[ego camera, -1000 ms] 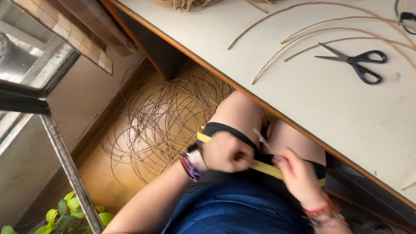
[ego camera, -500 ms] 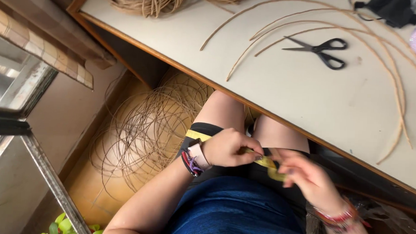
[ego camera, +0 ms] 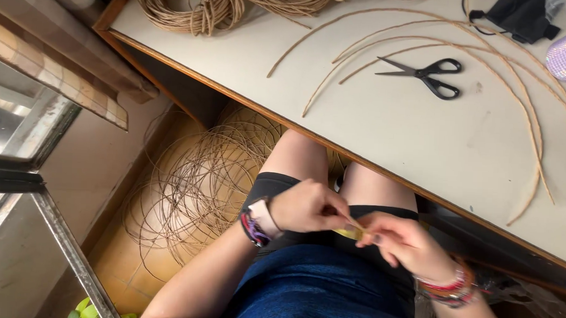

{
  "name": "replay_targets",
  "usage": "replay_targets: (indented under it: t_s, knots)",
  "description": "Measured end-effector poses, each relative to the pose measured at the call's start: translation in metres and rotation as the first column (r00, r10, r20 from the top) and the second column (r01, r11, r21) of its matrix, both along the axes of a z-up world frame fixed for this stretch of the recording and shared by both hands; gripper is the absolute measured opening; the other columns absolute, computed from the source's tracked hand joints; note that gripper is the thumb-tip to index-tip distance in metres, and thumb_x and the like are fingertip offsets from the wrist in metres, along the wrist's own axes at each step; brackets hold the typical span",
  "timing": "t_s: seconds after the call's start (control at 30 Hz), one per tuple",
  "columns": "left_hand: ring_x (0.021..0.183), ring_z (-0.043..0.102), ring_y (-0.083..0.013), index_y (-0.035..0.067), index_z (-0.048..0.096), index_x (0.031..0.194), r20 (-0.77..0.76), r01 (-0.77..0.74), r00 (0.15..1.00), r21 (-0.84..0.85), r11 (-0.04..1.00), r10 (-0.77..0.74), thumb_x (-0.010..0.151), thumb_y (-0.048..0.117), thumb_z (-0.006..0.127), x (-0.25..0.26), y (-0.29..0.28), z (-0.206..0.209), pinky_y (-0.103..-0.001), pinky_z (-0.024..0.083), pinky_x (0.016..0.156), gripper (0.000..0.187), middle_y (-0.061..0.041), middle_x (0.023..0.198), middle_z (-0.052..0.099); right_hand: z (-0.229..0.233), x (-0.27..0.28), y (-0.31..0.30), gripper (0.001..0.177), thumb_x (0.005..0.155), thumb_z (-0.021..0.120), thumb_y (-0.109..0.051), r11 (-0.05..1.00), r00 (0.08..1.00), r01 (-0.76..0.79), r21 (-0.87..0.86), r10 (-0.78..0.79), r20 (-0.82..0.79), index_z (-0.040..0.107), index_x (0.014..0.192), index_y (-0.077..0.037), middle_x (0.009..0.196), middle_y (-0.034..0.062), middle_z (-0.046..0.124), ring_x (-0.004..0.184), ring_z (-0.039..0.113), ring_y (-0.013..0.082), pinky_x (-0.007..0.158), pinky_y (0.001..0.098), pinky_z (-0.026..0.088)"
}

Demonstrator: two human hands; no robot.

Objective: Measuring and cutting natural fiber strands to specific lengths using a measuring tape and scissors.

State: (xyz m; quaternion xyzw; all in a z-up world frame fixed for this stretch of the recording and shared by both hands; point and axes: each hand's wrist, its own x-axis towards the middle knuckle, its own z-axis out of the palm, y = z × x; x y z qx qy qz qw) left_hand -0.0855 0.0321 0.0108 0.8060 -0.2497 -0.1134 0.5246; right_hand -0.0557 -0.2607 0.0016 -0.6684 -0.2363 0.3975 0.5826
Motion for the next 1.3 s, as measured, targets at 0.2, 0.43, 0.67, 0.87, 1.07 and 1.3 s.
replay_targets:
  t_s: [0.2,0.43,0.67,0.87,1.07,1.3]
  knots:
    - [0.063,0.061,-0.0115,0.015,0.073,0.096,-0.051,0.083,0.995,-0.063,0.995,-0.086,0.094,0.034,0.070,0.000,0.036,0.004,-0.029,0.048,0.064,0.019,0.001,0.078,0.072,0.014,0.007,0.001,0.027,0.098,0.061,-0.024,0.999,1.000,0.017,-0.048,-0.016,0.012,0.072,0.091,-0.001,0.079,0.0048,0.065,0.069,0.060,0.0133,0.060,0.0253,0.044]
    - [0.061,0.052,-0.0047,0.021,0.077,0.095,-0.177,-0.274,0.947,-0.010,0.962,0.268,0.086,0.034,0.082,-0.019,0.049,0.000,-0.023,0.043,0.059,0.017,0.010,0.075,0.071,0.005,-0.001,0.023,0.024,0.096,0.061,-0.018,0.990,0.997,0.081,-0.114,-0.082,-0.005,0.075,0.107,-0.001,0.083,0.0084,0.078,0.053,0.048,0.0076,0.041,0.0223,0.034]
    - [0.057,0.068,0.0007,0.018,0.072,0.084,-0.352,-0.490,0.836,-0.130,0.862,0.422,0.079,0.020,0.090,-0.030,0.034,0.029,-0.012,0.050,0.057,0.019,0.006,0.065,0.073,0.016,-0.006,0.067,0.019,0.094,0.065,-0.013,0.985,0.978,0.141,-0.103,-0.122,0.172,0.079,0.096,-0.001,0.092,0.0060,0.080,0.069,0.063,0.0116,0.065,0.0228,0.054]
    - [0.058,0.068,-0.0014,0.014,0.072,0.087,-0.325,-0.517,0.835,-0.188,0.835,0.443,0.081,0.018,0.087,-0.033,0.033,0.021,-0.014,0.053,0.058,0.017,0.002,0.065,0.074,0.014,-0.006,0.063,0.017,0.092,0.066,-0.009,0.976,0.965,0.140,-0.164,-0.098,0.241,0.080,0.093,0.000,0.091,0.0060,0.081,0.066,0.070,0.0114,0.063,0.0216,0.056]
    - [0.059,0.067,0.0039,0.021,0.079,0.092,-0.318,-0.509,0.820,-0.026,0.860,0.475,0.081,0.026,0.087,-0.028,0.028,0.031,-0.013,0.051,0.064,0.015,0.008,0.065,0.075,0.014,-0.006,0.063,0.016,0.093,0.062,-0.001,0.973,0.939,0.178,-0.144,-0.124,0.320,0.077,0.099,0.000,0.098,0.0063,0.081,0.059,0.065,0.0138,0.057,0.0225,0.056]
    - [0.058,0.066,0.0044,0.029,0.078,0.087,-0.217,-0.510,0.827,0.097,0.855,0.518,0.085,0.030,0.082,-0.023,0.029,0.026,-0.015,0.050,0.062,0.005,0.014,0.062,0.073,0.016,-0.004,0.055,0.018,0.097,0.062,-0.013,0.950,0.936,0.207,-0.234,-0.122,0.330,0.078,0.103,-0.008,0.083,-0.0017,0.079,0.058,0.062,0.0072,0.057,0.0205,0.049]
